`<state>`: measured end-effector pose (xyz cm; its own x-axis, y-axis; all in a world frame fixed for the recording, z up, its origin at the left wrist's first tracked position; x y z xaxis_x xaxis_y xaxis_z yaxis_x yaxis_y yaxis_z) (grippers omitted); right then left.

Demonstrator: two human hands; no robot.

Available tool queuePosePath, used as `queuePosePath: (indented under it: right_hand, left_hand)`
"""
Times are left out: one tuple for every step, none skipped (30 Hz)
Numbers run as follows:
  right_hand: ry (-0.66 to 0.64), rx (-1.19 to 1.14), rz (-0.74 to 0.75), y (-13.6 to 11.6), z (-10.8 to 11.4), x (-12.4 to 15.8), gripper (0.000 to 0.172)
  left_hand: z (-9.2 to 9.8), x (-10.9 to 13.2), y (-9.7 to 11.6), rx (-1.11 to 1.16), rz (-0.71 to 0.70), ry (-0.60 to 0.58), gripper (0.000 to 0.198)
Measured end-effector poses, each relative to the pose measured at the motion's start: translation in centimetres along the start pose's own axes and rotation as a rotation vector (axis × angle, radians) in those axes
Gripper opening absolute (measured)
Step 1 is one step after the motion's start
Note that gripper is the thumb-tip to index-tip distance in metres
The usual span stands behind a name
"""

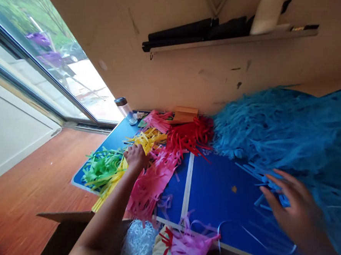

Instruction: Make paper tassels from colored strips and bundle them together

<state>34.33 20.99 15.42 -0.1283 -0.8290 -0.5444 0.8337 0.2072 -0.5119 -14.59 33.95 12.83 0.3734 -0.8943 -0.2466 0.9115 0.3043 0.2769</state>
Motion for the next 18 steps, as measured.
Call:
queuePosePath:
  right_hand:
    - [-0.013,0.008,0.032,-0.7,-0.3,0.1,0.041]
    - [-0.033,0.003,0.065,-1.3,-0.7,0.3,0.041]
    - [-0.055,-0.008,0.096,-1.8,-1.1,0.5,0.039]
    - [-0.071,-0.02,0.12,-2.1,-1.5,0.7,0.038]
    - [-0.081,-0.029,0.131,-2.2,-1.8,1.0,0.037]
    - [-0.09,-0.034,0.131,-2.1,-2.2,1.3,0.036]
    - [-0.099,-0.035,0.126,-1.9,-2.5,1.6,0.036]
    - [-0.109,-0.035,0.12,-1.7,-2.8,2.0,0.037]
    - [-0.116,-0.037,0.117,-1.5,-3.1,2.3,0.036]
    - [-0.124,-0.044,0.119,-1.4,-3.4,2.6,0.036]
    - [-0.135,-0.053,0.122,-1.4,-3.7,2.9,0.036]
    - [-0.148,-0.064,0.124,-1.5,-4.1,3.1,0.035]
    - [-0.17,-0.075,0.128,-1.6,-4.5,3.4,0.035]
    - [-0.189,-0.087,0.132,-1.8,-4.9,3.8,0.034]
    - [-0.209,-0.097,0.135,-1.9,-5.3,4.1,0.034]
    - [-0.225,-0.108,0.138,-2.0,-5.7,4.4,0.034]
    - [-0.233,-0.12,0.141,-2.1,-6.0,4.6,0.033]
    - [-0.24,-0.132,0.143,-2.2,-6.2,4.9,0.032]
  left_hand:
    - [-0.4,-0.6,-0.5,-0.025,0.016,-0.007,0.028]
    - [-0.7,-1.0,-1.0,-0.038,0.029,-0.017,0.023]
    - [-0.8,-1.3,-1.6,-0.042,0.044,-0.022,0.018]
    - [-0.6,-1.5,-2.2,-0.039,0.063,-0.021,0.015]
    - [-0.2,-1.8,-3.0,-0.028,0.087,-0.017,0.014]
    - [0.3,-2.2,-3.8,-0.009,0.114,-0.01,0.015]
    - [1.0,-2.7,-4.6,0.018,0.145,-0.002,0.017]
    - [1.8,-3.2,-5.4,0.054,0.178,0.007,0.018]
    - [2.6,-3.8,-6.1,0.1,0.21,0.014,0.02]
    - [3.4,-4.4,-6.8,0.158,0.238,0.02,0.022]
    - [4.2,-4.9,-7.3,0.227,0.261,0.027,0.024]
    - [5.0,-5.4,-7.6,0.305,0.28,0.039,0.027]
    - [5.8,-5.9,-7.8,0.388,0.295,0.057,0.03]
    - [6.7,-6.2,-7.9,0.471,0.307,0.085,0.034]
    - [7.6,-6.5,-7.9,0.549,0.316,0.125,0.037]
    - [8.6,-6.7,-7.9,0.62,0.321,0.173,0.039]
    - [9.6,-6.9,-7.7,0.681,0.318,0.226,0.04]
    - [10.7,-7.0,-7.4,0.731,0.308,0.28,0.04]
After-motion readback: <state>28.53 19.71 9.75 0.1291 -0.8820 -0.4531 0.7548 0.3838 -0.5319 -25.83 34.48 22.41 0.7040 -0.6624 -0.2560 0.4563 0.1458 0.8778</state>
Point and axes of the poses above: each hand's wrist, its own x-axis away from the middle knuckle, its own z-axis out of the back of the hand, y = z × x, the point moved 8 cm from there along -x, towards the middle knuckle, and after that the axes turned 6 degrees about y, right-handed, at the moved point
